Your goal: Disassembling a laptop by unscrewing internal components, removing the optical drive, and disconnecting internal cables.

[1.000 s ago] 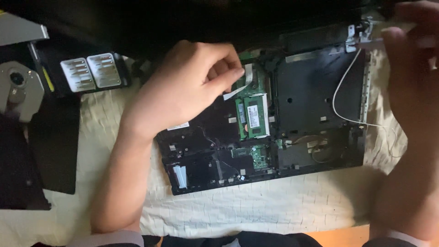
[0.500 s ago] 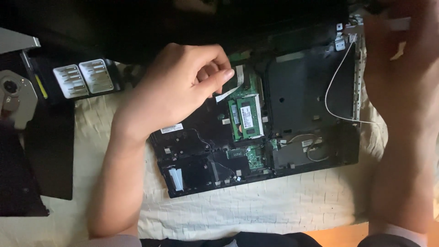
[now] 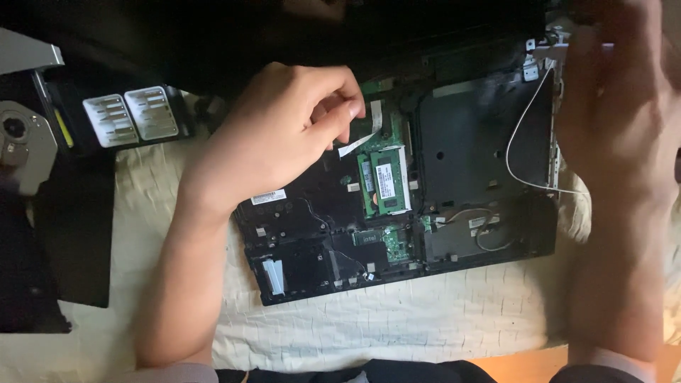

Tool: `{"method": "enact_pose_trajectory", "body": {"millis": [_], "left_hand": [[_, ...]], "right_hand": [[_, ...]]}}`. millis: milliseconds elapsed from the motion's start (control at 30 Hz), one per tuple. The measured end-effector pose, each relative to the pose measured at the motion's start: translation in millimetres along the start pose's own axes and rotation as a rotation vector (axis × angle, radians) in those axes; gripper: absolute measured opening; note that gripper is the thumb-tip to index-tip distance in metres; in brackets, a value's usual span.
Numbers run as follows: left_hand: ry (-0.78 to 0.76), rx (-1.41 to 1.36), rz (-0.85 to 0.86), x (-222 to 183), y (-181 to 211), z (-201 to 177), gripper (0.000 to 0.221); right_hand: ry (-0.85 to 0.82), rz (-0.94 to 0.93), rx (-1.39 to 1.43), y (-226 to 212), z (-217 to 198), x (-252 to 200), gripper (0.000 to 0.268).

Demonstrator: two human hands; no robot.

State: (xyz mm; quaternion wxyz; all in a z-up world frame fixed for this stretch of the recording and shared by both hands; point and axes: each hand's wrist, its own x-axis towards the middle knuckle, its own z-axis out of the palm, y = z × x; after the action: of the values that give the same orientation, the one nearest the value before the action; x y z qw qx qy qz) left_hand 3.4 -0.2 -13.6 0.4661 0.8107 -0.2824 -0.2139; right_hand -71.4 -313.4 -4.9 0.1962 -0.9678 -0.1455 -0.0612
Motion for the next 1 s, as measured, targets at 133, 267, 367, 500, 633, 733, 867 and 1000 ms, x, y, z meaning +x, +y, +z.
{"method": "enact_pose_trajectory", "body": {"millis": [133, 267, 367, 500, 633, 733, 867, 1000], "left_hand": [[0.020, 0.012, -0.016, -1, -1, 2, 0.008], [0.060, -0.002, 0.032, -1, -5, 3, 0.006], [0.071, -0.005, 0.043, -1, -5, 5, 0.007], [0.083, 0.020, 0.052, 0, -6, 7, 0.006], [0.070, 0.028, 0.030, 0, -5, 7, 0.008], [0.069, 0.022, 0.032, 0, -6, 6, 0.007], [0.086, 0.032, 0.041, -1, -8, 8, 0.007], [0.096, 0.020, 0.058, -1, -6, 7, 0.005]], "right_hand": [[-0.004, 0.071, -0.083, 2, 2, -2, 0.026], [-0.060, 0.007, -0.012, 0, -2, 6, 0.026], [-0.088, -0.012, 0.051, 6, -3, 10, 0.027], [-0.053, 0.030, 0.044, 6, 2, 18, 0.017], [-0.097, 0.014, 0.024, 16, 1, 18, 0.018], [-0.099, 0.052, 0.023, 6, -1, 19, 0.019], [-0.107, 0.038, -0.026, 13, 1, 14, 0.023], [-0.167, 0.065, -0.104, 28, 0, 4, 0.016]]}}
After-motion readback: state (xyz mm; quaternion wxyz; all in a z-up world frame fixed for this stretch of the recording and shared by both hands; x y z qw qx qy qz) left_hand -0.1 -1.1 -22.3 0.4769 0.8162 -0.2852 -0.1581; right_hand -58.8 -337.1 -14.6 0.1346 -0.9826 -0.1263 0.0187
